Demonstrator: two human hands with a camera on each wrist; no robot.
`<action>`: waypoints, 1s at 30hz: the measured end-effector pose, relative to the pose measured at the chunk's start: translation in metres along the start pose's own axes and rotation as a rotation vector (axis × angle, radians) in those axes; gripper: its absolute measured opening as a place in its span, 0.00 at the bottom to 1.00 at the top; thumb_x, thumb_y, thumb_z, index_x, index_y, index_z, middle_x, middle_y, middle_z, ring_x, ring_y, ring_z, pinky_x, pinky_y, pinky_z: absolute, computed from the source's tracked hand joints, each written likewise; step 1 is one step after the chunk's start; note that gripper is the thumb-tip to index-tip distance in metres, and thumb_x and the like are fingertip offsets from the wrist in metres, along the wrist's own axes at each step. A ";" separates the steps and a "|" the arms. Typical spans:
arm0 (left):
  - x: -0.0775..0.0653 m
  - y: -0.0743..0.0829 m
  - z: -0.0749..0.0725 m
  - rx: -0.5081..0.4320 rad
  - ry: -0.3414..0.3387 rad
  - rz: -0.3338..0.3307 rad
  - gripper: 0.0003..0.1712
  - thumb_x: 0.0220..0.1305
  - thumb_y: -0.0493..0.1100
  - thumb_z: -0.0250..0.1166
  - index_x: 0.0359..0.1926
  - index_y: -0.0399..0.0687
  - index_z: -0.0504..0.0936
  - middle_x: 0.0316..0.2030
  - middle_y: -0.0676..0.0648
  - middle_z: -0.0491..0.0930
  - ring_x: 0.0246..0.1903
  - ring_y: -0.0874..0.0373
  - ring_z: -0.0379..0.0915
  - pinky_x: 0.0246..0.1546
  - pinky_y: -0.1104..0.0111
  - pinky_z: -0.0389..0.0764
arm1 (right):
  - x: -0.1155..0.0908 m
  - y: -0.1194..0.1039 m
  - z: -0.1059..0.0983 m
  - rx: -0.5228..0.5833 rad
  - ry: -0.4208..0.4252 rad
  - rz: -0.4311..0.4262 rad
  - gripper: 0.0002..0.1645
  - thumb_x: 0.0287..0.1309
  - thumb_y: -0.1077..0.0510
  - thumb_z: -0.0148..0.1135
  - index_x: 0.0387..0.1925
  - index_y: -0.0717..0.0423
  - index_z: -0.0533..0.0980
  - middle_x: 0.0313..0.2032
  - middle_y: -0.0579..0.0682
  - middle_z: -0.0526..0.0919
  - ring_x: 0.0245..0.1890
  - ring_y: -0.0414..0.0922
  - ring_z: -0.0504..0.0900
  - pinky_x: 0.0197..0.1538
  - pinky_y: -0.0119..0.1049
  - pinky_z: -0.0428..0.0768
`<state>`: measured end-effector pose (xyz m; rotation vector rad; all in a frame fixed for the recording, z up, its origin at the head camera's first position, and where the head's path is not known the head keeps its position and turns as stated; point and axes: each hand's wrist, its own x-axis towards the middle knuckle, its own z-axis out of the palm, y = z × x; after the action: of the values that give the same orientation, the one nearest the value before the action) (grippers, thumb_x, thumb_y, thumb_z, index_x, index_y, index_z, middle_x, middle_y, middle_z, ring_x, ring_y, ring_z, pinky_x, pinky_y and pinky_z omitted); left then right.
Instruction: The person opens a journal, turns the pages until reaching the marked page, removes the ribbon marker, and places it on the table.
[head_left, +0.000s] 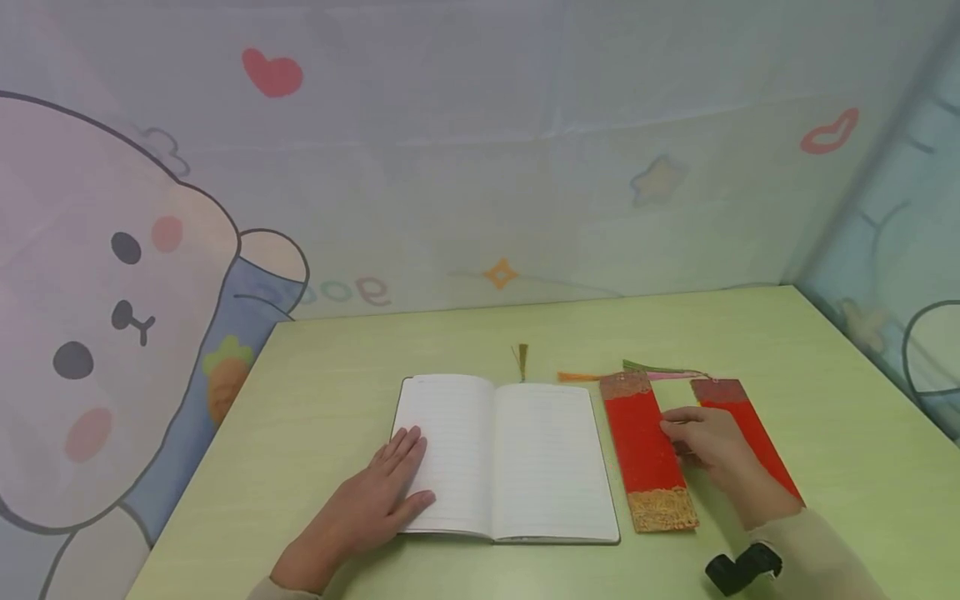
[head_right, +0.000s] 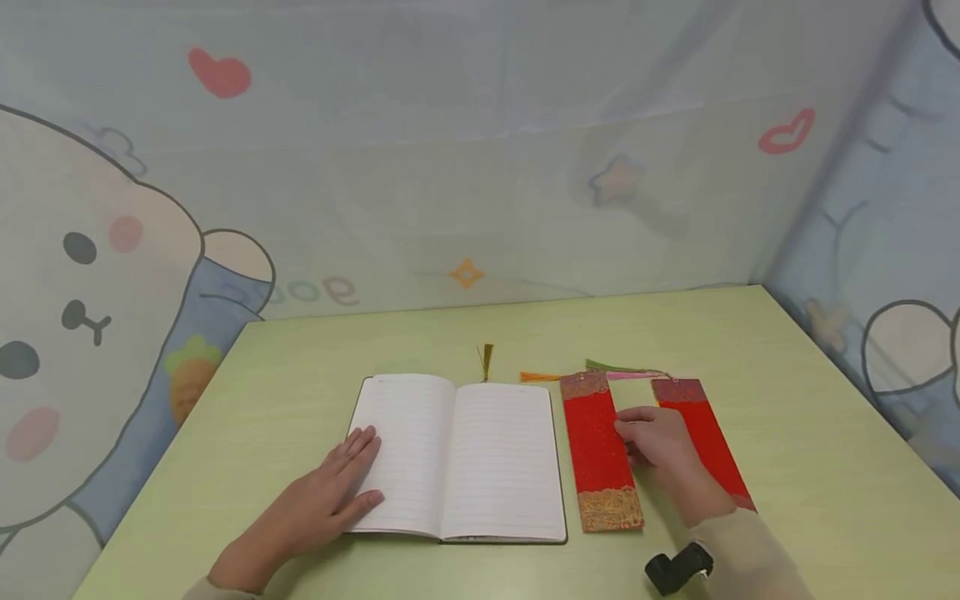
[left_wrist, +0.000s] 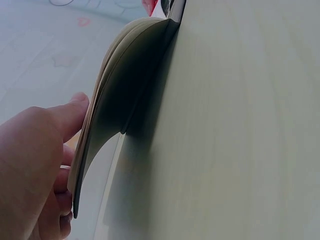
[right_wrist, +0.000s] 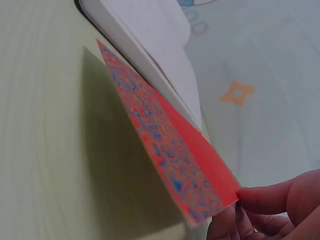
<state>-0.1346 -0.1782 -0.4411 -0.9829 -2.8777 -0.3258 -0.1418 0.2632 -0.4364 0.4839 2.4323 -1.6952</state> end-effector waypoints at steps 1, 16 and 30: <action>0.000 0.000 0.000 -0.004 -0.002 -0.003 0.41 0.67 0.62 0.47 0.69 0.38 0.56 0.70 0.43 0.51 0.69 0.51 0.43 0.66 0.59 0.54 | 0.001 0.002 -0.004 -0.007 0.007 0.001 0.26 0.62 0.57 0.56 0.56 0.72 0.69 0.37 0.53 0.81 0.30 0.45 0.77 0.33 0.36 0.78; 0.002 0.003 0.002 -0.044 -0.012 -0.057 0.41 0.67 0.64 0.47 0.70 0.41 0.55 0.71 0.46 0.49 0.69 0.54 0.41 0.64 0.58 0.58 | 0.010 0.018 -0.047 -0.086 0.069 0.094 0.35 0.63 0.50 0.55 0.61 0.72 0.62 0.57 0.71 0.66 0.43 0.53 0.75 0.35 0.32 0.80; 0.006 0.004 0.002 -0.052 0.000 -0.074 0.41 0.66 0.65 0.47 0.70 0.44 0.54 0.71 0.48 0.49 0.69 0.55 0.41 0.59 0.58 0.66 | 0.025 0.034 -0.086 -0.122 0.107 0.103 0.35 0.63 0.53 0.56 0.61 0.75 0.62 0.56 0.74 0.66 0.33 0.43 0.79 0.34 0.36 0.82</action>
<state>-0.1365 -0.1711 -0.4410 -0.8858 -2.9247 -0.4074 -0.1480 0.3589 -0.4430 0.6865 2.5170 -1.5073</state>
